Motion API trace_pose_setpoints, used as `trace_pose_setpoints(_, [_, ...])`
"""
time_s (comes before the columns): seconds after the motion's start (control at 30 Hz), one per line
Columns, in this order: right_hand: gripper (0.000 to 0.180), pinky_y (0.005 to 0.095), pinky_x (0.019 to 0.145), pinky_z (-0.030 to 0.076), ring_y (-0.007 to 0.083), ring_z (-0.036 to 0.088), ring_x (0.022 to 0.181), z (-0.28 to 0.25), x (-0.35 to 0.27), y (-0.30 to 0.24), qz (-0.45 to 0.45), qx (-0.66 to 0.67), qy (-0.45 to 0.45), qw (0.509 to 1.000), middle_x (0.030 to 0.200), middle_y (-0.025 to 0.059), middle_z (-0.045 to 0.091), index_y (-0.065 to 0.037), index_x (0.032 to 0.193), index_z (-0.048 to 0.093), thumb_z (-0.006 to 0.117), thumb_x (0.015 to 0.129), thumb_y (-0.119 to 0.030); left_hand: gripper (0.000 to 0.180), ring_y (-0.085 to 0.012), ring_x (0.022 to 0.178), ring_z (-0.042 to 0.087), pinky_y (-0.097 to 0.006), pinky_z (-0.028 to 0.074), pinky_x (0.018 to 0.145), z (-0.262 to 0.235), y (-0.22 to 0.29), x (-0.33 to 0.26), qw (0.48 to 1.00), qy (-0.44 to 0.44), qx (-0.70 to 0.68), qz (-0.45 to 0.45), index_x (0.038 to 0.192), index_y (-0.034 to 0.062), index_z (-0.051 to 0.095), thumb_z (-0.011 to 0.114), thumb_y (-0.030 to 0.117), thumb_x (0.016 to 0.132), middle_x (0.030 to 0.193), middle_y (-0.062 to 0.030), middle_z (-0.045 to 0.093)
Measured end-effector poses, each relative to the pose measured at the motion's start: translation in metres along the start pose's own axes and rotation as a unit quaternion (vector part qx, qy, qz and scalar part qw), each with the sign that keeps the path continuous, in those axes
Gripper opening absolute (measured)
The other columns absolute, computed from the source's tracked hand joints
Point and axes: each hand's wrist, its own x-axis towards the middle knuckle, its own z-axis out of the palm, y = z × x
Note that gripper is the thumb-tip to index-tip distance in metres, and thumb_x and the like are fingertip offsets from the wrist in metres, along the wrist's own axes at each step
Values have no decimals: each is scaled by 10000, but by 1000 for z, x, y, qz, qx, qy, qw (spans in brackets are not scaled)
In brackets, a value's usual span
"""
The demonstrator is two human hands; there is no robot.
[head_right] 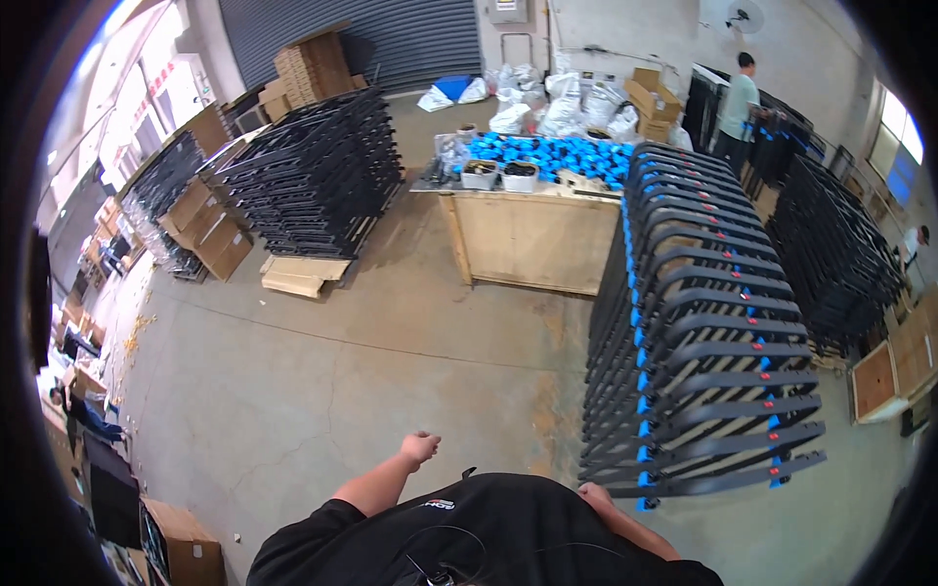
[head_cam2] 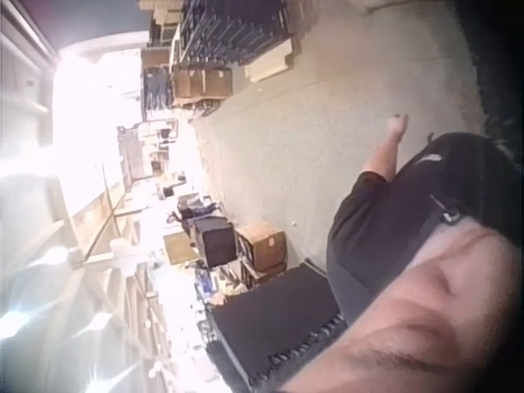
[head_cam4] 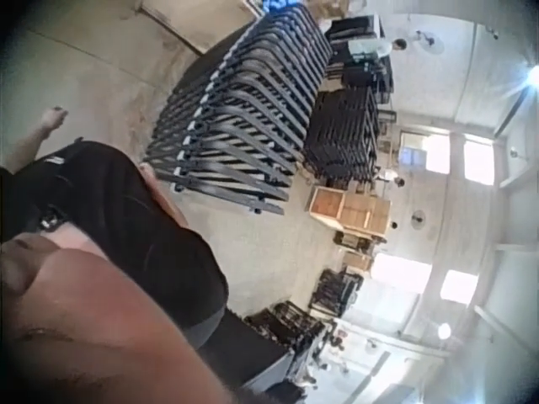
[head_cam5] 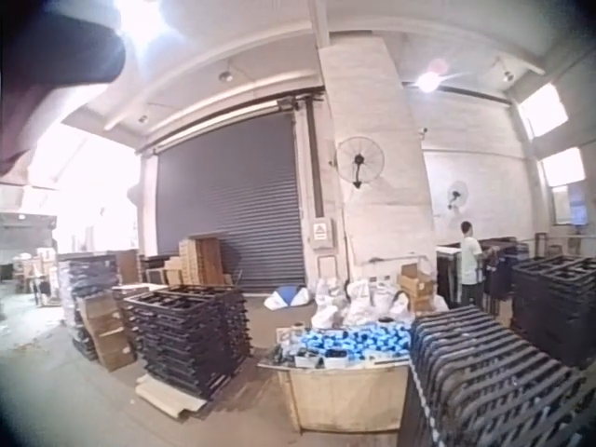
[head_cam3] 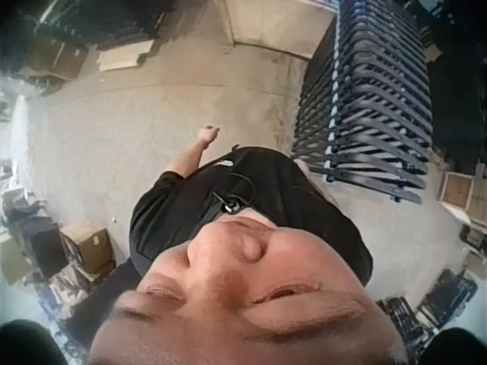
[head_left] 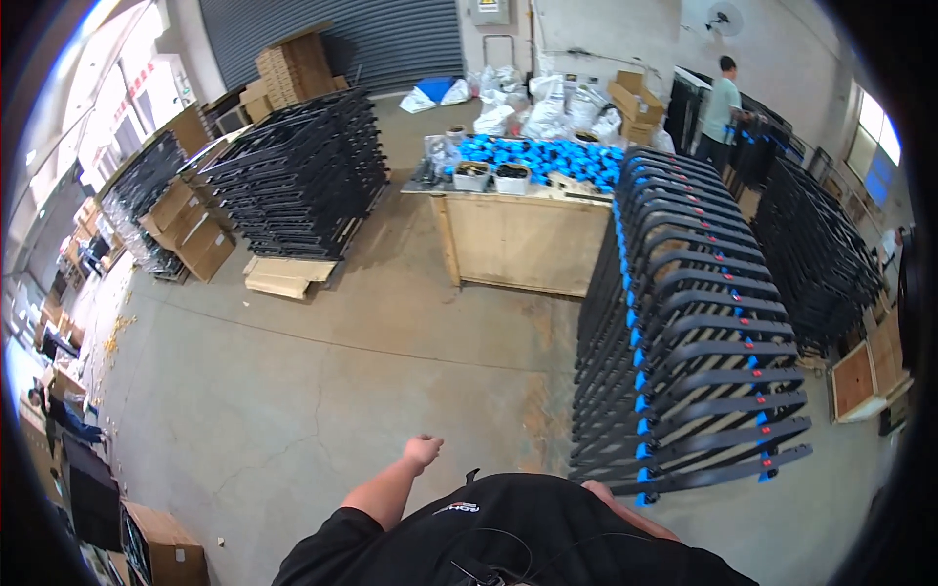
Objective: Assembling black metal frames by attaching blue plastic components and tightening bolts with a tool.
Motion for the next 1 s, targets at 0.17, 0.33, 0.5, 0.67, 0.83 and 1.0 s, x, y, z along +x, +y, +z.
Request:
trace_pose_setpoints(0.17, [371, 422, 670, 531, 279, 713, 727, -27, 49, -28, -10, -18, 87, 996, 782, 137, 737, -77, 876, 773, 639, 833, -420, 329, -238, 794, 682, -366, 551, 700, 17, -1, 73, 971, -142, 167, 99, 1052, 38, 695, 670, 332, 906, 897, -112, 717])
trace_pose_setpoints(0.33, [328, 451, 650, 533, 301, 705, 777, -38, 193, 130, 21, -100, -99, 990, 860, 111, 743, -119, 905, 760, 582, 886, -394, 476, -340, 1085, 688, -449, 548, 906, -37, -64, 182, 822, -190, 482, 235, 1160, 129, 715, 533, 505, 933, 1102, -138, 736])
trace_pose_setpoints(0.5, [292, 456, 611, 520, 283, 683, 768, -52, 377, 30, -138, -27, -254, 957, 855, 127, 696, -93, 903, 705, 542, 946, -331, 458, -329, 1062, 697, -444, 549, 897, -140, -14, 209, 909, -66, 397, 108, 1141, 121, 728, 563, 490, 926, 1080, -139, 742])
trace_pose_setpoints(0.67, [224, 458, 473, 465, 284, 621, 569, -177, 478, -180, 88, 161, -59, 981, 702, 122, 635, -52, 823, 636, 547, 961, -204, 440, -318, 1039, 707, -440, 551, 889, -168, 23, 202, 971, 43, 233, -25, 1121, 113, 742, 593, 474, 919, 1058, -139, 749])
trace_pose_setpoints(0.83, [183, 389, 379, 365, 213, 512, 447, -268, 558, -489, 21, 164, -1, 986, 598, 83, 547, -63, 800, 547, 569, 936, -182, 423, -308, 1015, 717, -436, 552, 880, -177, 122, 223, 977, 141, 60, -149, 1102, 105, 755, 623, 459, 911, 1036, -139, 755])
trace_pose_setpoints(1.0, [161, 394, 417, 382, 204, 562, 526, -251, 670, -617, -48, 25, 75, 996, 707, 83, 637, -69, 908, 624, 613, 923, -229, 370, -274, 1009, 720, -408, 547, 918, -210, 210, 298, 993, 89, -27, -71, 1094, 73, 751, 633, 371, 908, 988, -149, 759])
